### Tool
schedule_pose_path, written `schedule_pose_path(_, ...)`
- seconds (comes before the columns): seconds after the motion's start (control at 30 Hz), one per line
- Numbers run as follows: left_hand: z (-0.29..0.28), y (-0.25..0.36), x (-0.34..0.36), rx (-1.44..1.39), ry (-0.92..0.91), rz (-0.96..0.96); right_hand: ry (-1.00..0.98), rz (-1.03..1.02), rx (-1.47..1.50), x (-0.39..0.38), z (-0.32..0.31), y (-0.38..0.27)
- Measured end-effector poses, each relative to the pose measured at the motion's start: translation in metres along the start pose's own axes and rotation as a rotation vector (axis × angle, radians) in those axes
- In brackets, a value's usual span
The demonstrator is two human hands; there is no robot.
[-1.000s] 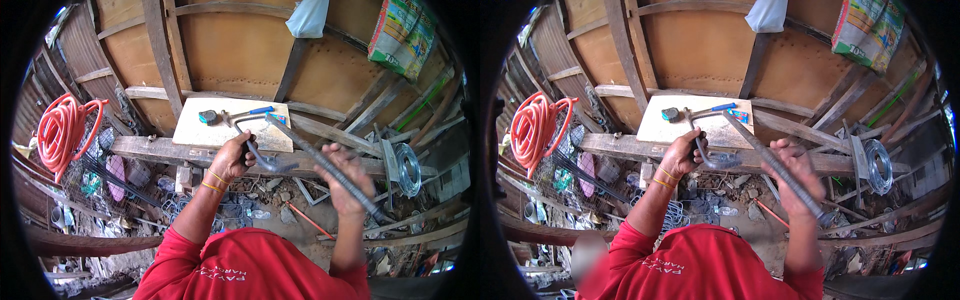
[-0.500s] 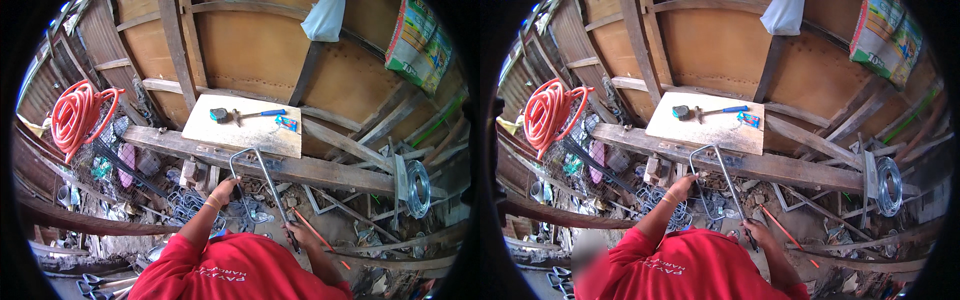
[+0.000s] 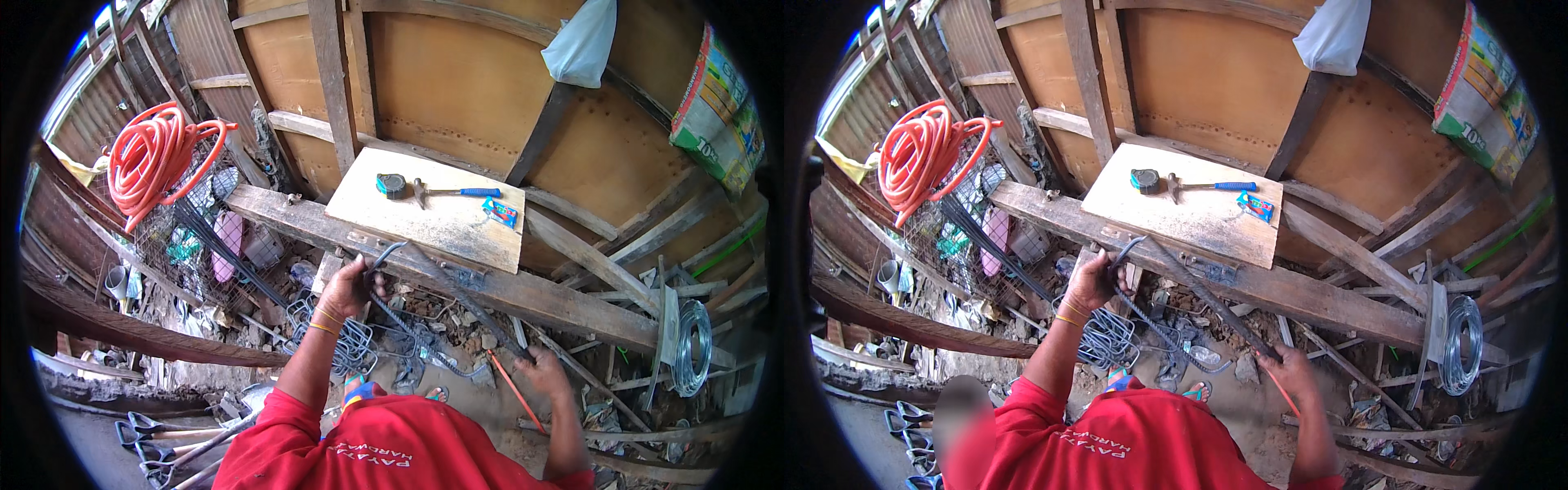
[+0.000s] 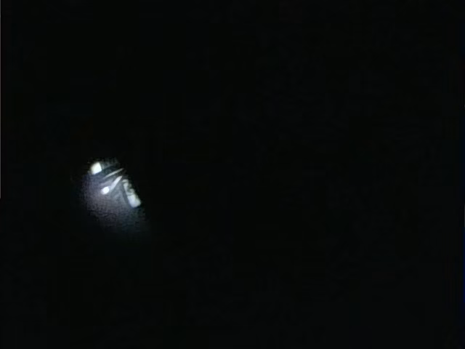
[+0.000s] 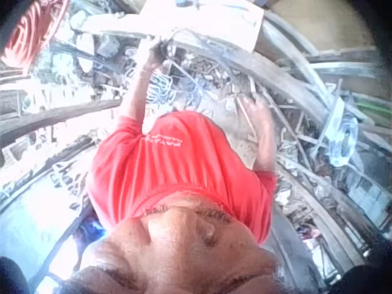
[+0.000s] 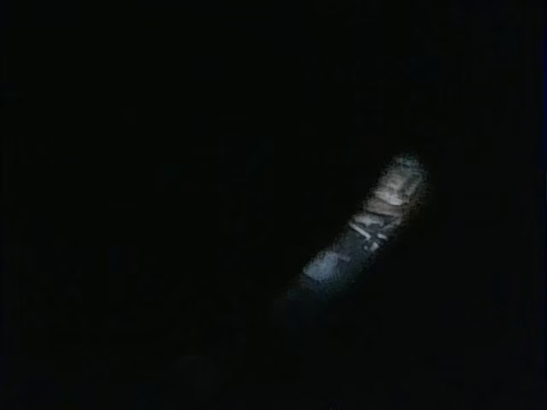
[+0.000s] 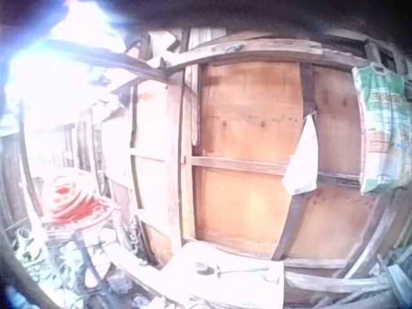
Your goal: The person bends metal rods into rectangular shapes using a wooden beam as a lever and a hammer to adjust the bends. They repeatedly pick up rods, bend them, and place the finished pieces aside.
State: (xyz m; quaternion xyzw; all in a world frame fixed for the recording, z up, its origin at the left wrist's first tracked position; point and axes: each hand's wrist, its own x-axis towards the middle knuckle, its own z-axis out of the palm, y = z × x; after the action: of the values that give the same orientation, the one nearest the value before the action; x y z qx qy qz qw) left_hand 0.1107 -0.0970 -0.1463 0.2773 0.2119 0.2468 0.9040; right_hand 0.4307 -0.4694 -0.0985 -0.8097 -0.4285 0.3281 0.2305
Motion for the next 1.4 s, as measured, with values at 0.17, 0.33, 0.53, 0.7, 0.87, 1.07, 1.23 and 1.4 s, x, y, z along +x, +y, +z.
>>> schedule_pose_path(0.17,-0.035,-0.017,0.014,0.105,0.285,0.076,0.086,0.044,-0.417,0.053,-0.07,-0.036)
schedule_pose_path(0.33,-0.073,-0.019,0.047,0.044,0.565,0.108,0.252,0.164,-0.612,0.078,-0.15,0.015)
schedule_pose_path(0.53,-0.088,-0.025,0.081,0.063,0.682,0.149,0.313,0.308,-0.638,0.086,-0.181,0.102)
schedule_pose_path(0.7,-0.077,-0.031,0.099,0.182,0.689,0.085,0.184,0.389,-0.492,0.099,-0.171,0.144)
schedule_pose_path(0.87,-0.077,-0.025,0.104,0.182,0.639,-0.049,0.116,0.429,-0.362,0.112,-0.156,0.176)
schedule_pose_path(1.07,-0.099,-0.035,0.109,0.27,0.711,0.066,0.133,0.358,-0.356,0.113,-0.163,0.175)
schedule_pose_path(1.23,-0.126,-0.037,0.121,0.372,0.88,0.038,0.232,0.212,-0.419,0.112,-0.161,0.173)
schedule_pose_path(1.4,-0.132,-0.053,0.126,0.438,0.824,0.103,0.307,0.257,-0.444,0.115,-0.144,0.198)
